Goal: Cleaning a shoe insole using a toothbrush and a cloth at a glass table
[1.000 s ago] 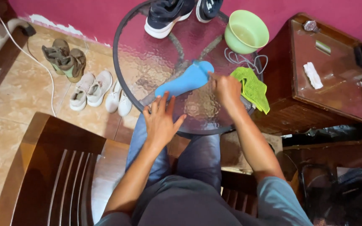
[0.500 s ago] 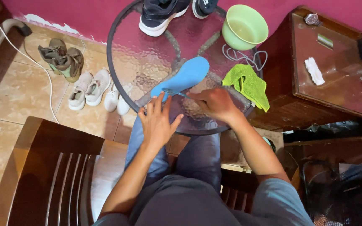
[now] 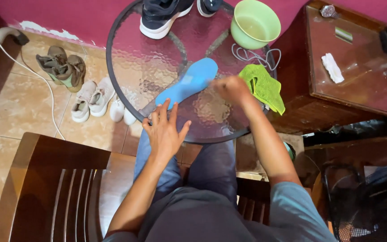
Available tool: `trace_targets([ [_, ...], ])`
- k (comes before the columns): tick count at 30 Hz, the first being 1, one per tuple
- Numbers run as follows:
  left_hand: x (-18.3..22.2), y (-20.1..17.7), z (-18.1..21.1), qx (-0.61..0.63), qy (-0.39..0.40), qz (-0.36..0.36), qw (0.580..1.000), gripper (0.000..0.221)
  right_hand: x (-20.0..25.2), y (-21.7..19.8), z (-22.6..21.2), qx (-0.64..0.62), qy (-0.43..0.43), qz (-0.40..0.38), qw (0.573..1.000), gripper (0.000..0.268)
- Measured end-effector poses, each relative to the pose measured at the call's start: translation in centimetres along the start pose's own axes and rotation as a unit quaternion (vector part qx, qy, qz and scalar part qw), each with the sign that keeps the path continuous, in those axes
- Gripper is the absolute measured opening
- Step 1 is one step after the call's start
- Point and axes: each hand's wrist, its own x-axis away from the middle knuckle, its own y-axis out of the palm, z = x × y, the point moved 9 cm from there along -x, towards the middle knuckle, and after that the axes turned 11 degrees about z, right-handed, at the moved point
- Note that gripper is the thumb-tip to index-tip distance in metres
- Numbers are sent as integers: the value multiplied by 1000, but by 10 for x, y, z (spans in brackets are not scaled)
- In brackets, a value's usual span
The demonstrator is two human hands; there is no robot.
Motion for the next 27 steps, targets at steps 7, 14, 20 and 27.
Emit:
trace_targets([
  [7,-1,-6,2,12,-11,6,1000,60,28,-49,-52,36,-43,92,994,14],
  [14,-4,-7,6,10,-4,-3,1000,61,46,-22,18,64,128,80,987,19],
  [20,-2,-5,3,4,0,-1,1000,62,67,0,-20,24,77,13,997,22],
  [27,-2,-9,7,-10,16,16,1000,60,81,31,32,100,139,39,985,20],
])
